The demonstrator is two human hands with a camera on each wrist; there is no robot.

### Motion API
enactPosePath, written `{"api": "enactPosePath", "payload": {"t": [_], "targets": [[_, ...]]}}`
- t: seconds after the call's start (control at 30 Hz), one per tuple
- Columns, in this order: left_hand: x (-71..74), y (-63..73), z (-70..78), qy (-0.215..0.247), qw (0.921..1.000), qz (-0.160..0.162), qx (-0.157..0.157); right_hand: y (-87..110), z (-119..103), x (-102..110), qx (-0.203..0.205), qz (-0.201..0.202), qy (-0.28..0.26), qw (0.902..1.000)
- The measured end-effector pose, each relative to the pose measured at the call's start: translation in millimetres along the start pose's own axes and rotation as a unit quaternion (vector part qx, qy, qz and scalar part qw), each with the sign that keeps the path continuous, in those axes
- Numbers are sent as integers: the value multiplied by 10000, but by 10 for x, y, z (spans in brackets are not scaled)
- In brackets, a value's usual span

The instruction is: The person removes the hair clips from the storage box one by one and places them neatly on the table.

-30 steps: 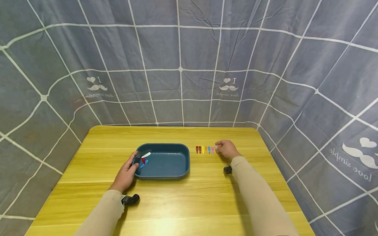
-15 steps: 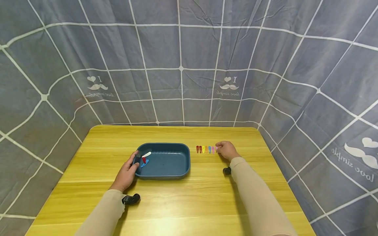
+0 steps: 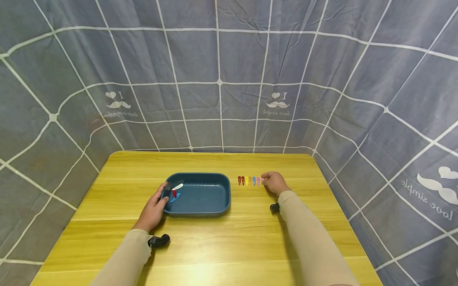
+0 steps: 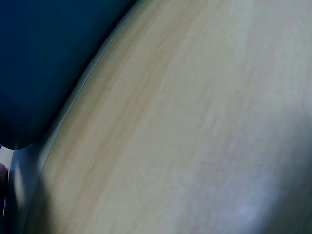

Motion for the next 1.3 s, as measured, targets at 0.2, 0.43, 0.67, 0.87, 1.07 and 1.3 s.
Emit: {"api": "enactPosePath", "payload": {"t": [0.2,0.43,0.67,0.87,1.07,1.3], "targets": [[12,4,6,29,10000,-29,6,5,-6,-11,-52,-18,15,10000],[7,4,1,46,10000,-53,56,-3,-1,-22,-41,-17,115,9999],[4,0,-5,30,10000,-36,78,2,-5,-30,-111,-85,151,9998],[-5,-9,-21,0,10000,-8,47,9,-7,-38,-138,-76,99,9998],[-11,-16,-38,-4,10000,-19,13,22,-8,-25,-154,-39,29,9999],[-7,-12,-33,25,10000,-34,-7,14,10,-42,-139,-107,-20,9998]]}}
Point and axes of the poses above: each hand's wrist, its own y-axis away from the middle knuckle, its own x-axis out of the back of the hand, z = x × y, the point moved 4 cm from there along -y, towards the middle knuckle, and after that the axes turned 14 degrees about y, right-handed, at the moved point
